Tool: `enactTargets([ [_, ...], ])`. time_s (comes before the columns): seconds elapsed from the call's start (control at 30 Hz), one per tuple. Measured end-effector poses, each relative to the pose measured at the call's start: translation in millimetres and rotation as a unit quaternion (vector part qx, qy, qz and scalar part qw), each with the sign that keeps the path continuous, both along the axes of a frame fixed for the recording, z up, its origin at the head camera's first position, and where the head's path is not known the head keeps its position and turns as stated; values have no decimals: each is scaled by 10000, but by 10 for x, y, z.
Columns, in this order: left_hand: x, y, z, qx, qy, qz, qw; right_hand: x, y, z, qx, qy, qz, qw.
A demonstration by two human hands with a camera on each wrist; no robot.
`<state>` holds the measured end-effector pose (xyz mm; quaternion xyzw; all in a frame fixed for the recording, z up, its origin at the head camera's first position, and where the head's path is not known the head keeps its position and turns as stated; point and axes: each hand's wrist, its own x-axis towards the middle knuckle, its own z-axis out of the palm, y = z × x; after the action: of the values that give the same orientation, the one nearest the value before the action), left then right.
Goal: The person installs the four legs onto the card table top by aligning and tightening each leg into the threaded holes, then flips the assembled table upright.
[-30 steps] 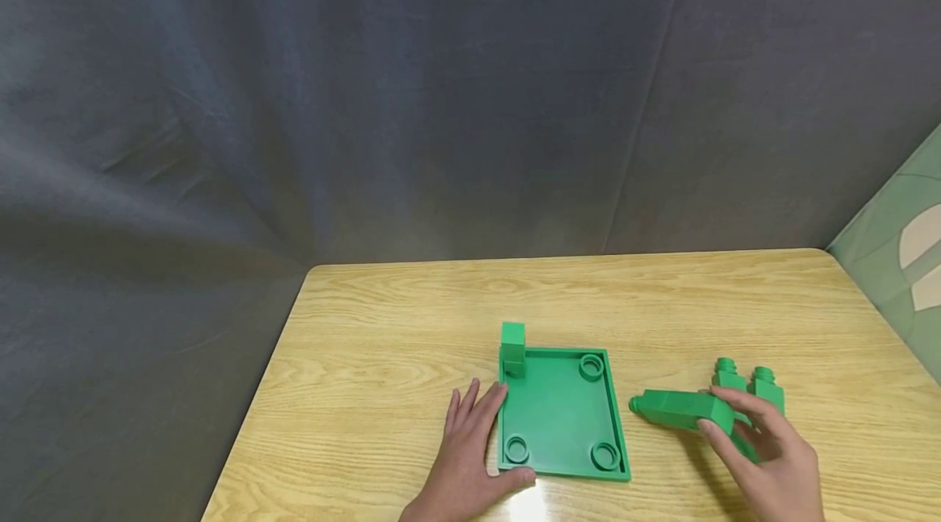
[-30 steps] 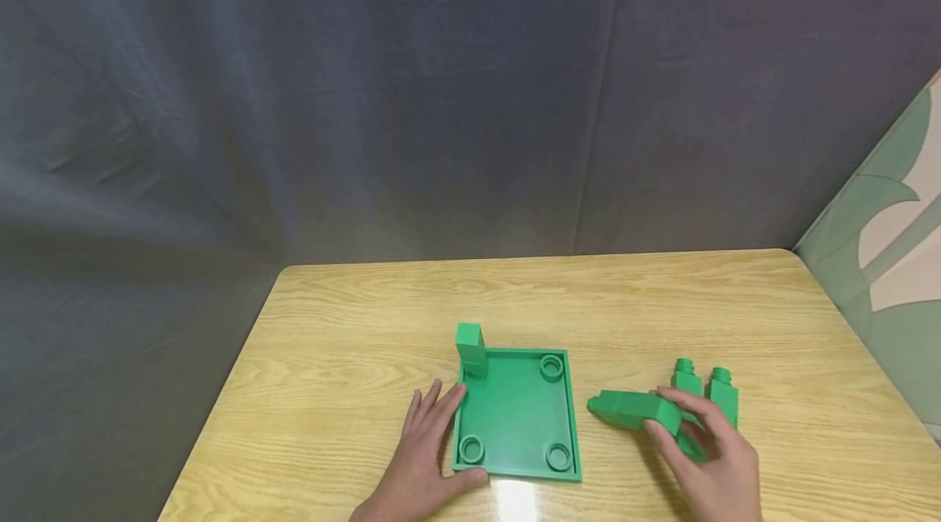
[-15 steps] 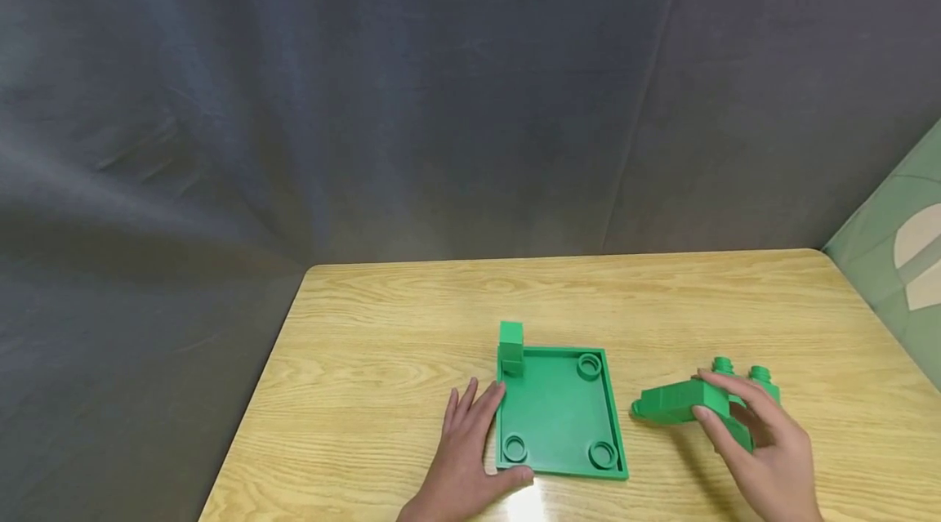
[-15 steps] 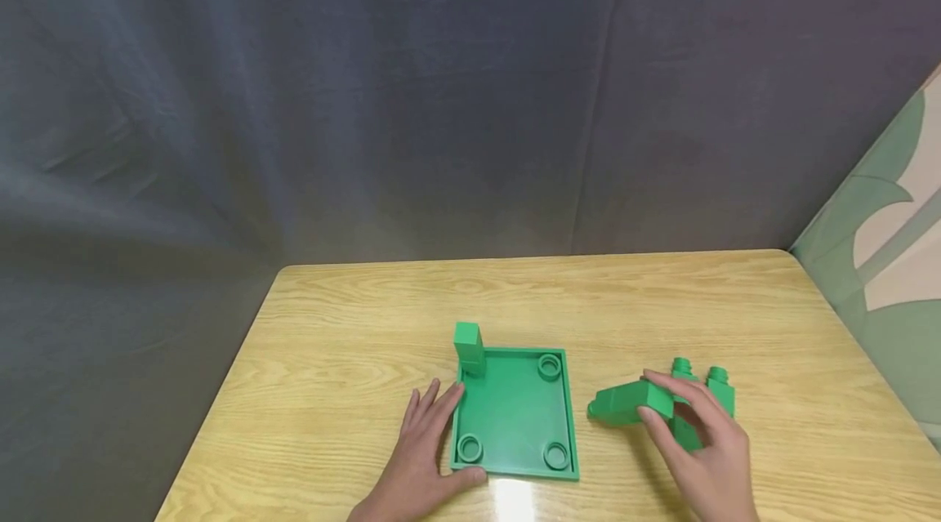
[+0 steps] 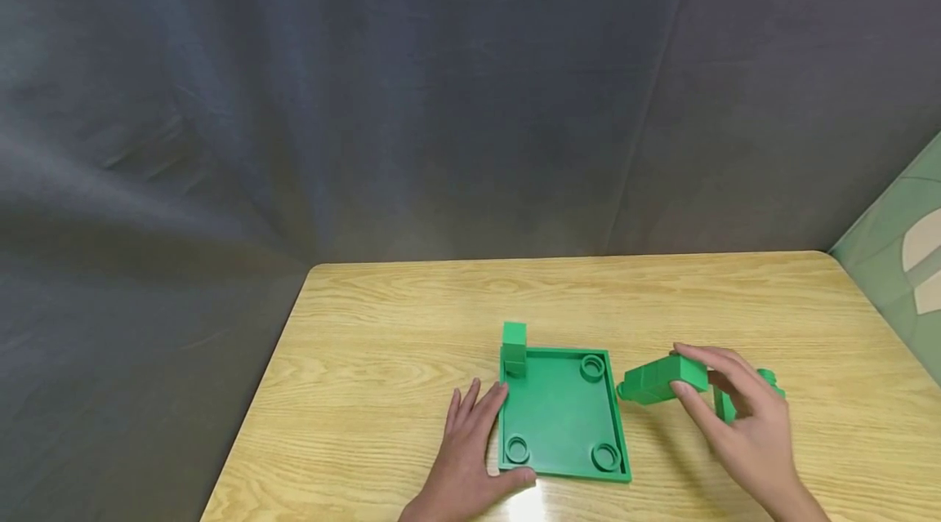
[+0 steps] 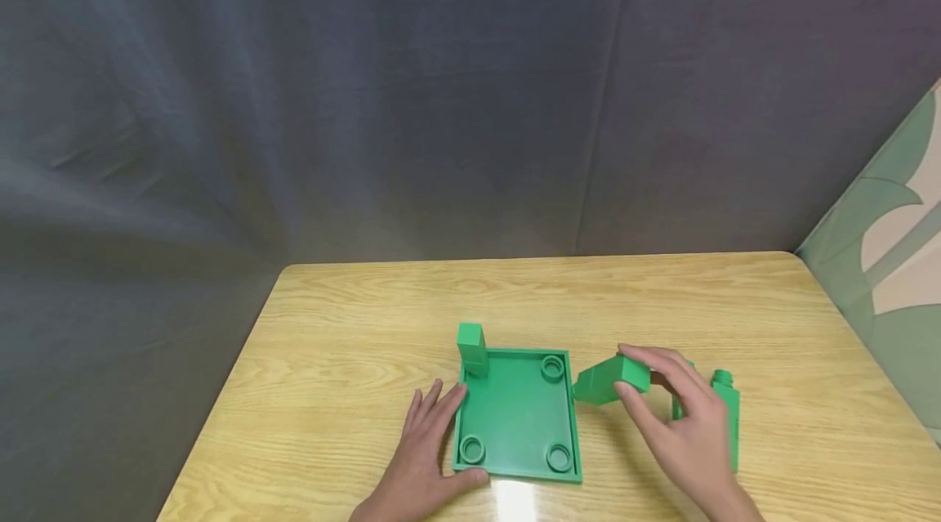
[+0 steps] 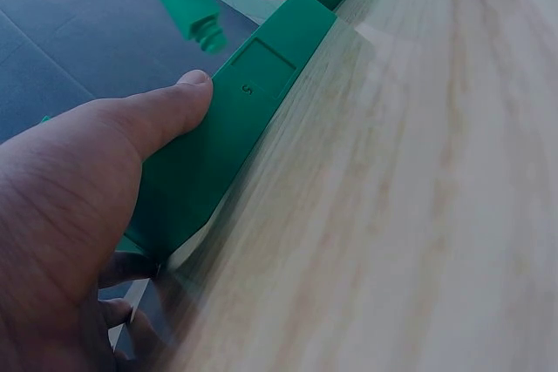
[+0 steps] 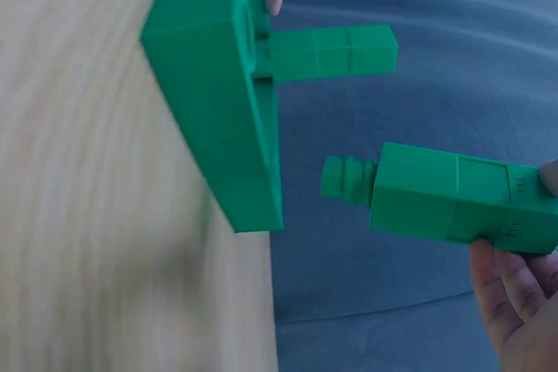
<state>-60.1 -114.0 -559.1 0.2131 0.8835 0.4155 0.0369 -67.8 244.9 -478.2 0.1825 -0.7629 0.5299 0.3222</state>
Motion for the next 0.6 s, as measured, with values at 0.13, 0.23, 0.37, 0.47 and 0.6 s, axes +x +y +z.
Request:
enactTargets([
  [0.13,0,0,-4,5,-27,-6,10000,-74,-59,48,8,10,-55,10000],
  [0.23,-3,1,-8,-20,0,-9,10000,-133,-102,73,57,-18,-82,9999],
  [0.37,-5,1,-10,-31,-8,-27,10000,-211,-165,108,66,-44,-43,10000],
  [0.47,-4,1,-10,-30,-50,-45,10000,-268,-217,127,94,-183,-42,9998],
  [0.6,-5,4,-7,-38,-108,-49,9999,-335,-268,121,294,-333,-181,9989],
])
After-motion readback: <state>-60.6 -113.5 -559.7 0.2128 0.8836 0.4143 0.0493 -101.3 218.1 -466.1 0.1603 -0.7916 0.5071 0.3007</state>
